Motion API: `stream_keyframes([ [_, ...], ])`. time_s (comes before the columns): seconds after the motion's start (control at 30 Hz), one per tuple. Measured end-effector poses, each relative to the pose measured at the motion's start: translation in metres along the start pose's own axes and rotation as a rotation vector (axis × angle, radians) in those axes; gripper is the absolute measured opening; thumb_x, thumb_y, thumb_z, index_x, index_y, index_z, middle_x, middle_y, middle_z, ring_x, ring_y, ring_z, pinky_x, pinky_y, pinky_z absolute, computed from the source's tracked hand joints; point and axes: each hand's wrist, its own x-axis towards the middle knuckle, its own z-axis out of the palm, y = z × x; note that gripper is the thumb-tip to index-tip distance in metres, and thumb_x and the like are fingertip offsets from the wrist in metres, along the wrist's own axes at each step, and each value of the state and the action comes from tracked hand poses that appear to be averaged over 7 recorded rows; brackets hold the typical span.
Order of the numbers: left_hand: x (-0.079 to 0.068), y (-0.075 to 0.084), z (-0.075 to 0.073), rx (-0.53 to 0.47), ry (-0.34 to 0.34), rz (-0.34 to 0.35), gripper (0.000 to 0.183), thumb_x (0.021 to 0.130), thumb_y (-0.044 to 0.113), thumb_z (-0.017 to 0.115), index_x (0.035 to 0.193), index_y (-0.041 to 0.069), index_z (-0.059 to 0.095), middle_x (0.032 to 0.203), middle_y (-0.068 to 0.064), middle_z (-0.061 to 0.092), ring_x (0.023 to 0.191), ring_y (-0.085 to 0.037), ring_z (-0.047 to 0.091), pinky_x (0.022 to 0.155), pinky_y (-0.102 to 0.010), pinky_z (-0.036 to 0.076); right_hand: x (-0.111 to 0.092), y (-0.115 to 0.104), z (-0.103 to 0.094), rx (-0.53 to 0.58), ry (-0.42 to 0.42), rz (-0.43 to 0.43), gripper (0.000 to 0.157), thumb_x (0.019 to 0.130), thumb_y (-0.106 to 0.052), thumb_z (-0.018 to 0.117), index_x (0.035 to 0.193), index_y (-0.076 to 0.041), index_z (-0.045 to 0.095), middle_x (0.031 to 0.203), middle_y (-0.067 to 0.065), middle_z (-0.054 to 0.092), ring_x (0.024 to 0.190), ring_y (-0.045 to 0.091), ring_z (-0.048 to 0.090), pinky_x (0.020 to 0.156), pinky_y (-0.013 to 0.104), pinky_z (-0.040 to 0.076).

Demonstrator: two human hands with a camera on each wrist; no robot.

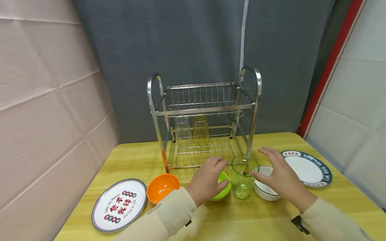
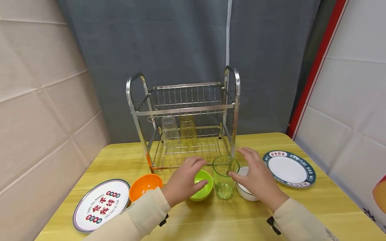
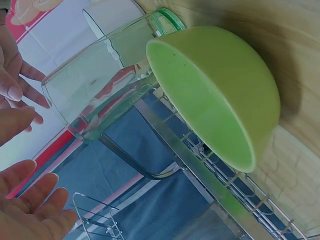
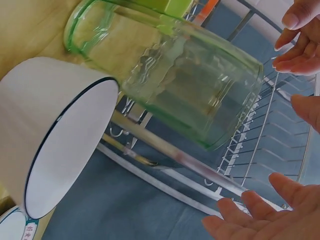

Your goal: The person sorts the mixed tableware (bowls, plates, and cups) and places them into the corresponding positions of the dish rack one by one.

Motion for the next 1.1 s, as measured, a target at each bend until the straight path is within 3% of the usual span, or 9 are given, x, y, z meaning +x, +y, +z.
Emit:
stream_keyframes([
  [0.63,0.024,0.013,0.016,-0.021,-0.15,0.093,0.048,0.089,0.026,0.071,0.131,0.01,0.055,0.129,-0.001,0.056,0.123,-0.014,0.049,0.101,-0.021,0.042,-0.005,0.021,-0.001,0.001,-0.036,0.065,0.091,0.078,-0.04,0.08,0.144,0.001,0.034,0.146,0.029,0.031,0.131,0.05,0.031,0.099,0.069,0.031],
  [1.1,0.035,0.019,0.024,0.047,-0.161,0.17,0.039,0.087,0.027,0.073,0.121,0.012,0.061,0.123,0.001,0.058,0.116,-0.012,0.053,0.096,-0.019,0.045,-0.009,0.025,0.004,0.015,-0.073,0.116,0.093,0.077,-0.043,0.079,0.144,0.002,0.032,0.145,0.029,0.031,0.131,0.05,0.03,0.098,0.068,0.032],
])
